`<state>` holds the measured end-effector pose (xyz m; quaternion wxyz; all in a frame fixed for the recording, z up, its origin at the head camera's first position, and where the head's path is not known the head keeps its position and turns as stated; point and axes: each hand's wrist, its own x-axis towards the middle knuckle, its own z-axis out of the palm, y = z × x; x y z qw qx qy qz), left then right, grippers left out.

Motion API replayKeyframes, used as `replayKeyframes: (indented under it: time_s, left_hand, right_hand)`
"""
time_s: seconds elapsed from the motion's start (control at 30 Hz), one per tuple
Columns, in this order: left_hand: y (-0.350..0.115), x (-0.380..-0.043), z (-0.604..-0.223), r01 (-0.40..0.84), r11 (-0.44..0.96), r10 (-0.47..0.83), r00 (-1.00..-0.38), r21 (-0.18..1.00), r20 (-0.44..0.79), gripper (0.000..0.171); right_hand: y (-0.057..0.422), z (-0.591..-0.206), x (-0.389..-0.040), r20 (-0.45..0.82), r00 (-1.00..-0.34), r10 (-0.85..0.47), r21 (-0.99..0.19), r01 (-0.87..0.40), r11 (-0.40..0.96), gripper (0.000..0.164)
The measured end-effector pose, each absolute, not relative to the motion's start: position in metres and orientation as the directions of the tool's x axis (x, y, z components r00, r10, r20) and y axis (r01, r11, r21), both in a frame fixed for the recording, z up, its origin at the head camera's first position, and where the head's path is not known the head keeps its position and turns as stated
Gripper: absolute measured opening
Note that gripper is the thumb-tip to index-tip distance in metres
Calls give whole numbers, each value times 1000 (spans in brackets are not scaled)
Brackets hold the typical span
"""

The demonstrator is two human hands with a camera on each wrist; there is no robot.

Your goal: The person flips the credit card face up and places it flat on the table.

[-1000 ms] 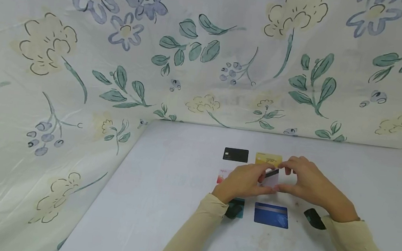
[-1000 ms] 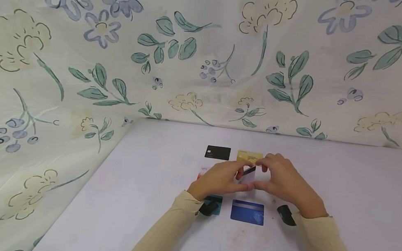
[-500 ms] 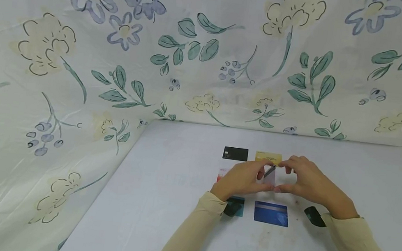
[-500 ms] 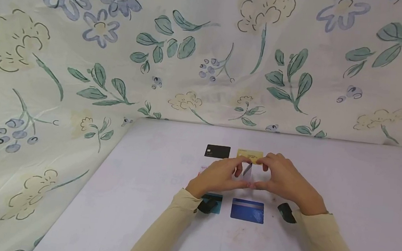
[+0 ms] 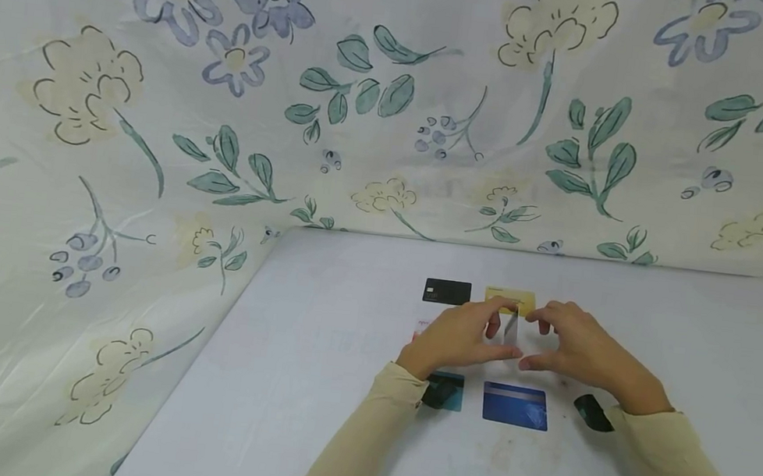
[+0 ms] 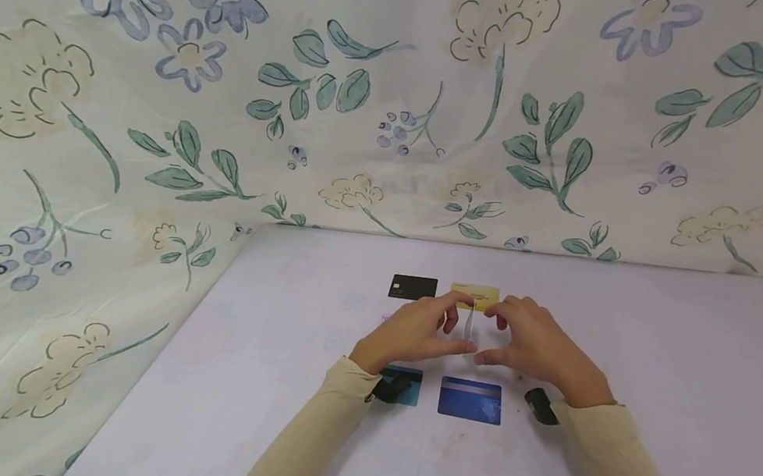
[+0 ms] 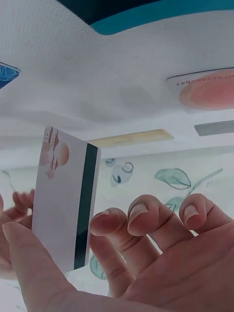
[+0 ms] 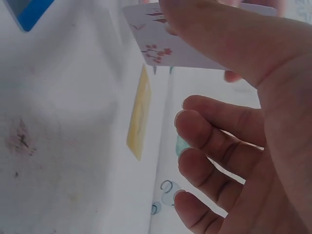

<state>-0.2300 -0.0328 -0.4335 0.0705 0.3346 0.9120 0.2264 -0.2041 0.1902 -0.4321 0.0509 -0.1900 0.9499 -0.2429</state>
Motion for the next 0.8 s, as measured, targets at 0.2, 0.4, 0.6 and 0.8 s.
replayKeyframes:
  time_s: [0.2,0.4,0.6,0.8]
  left_hand:
    - [-33,-230,-434,578,676,640,-768,457,24,64]
    - [-32,-230,-432,576,665,645,-764,476,22,65]
    - [-32,-229,-430,585,644,657,-753,493,34,64]
    - [-31,-228,-430,584,631,664,-747,512,33,65]
  right_hand:
    - [188,-439,-206,17,-922,-388,-487,-347,802,73]
    - [185,-444,-207,7,-921,-389,-514,-337,789,74]
    - [184,-449,-208,28,-913,-408,-530,-359,768,72]
    - [183,-454,-210,43,-906,-422,-552,-373,746,62]
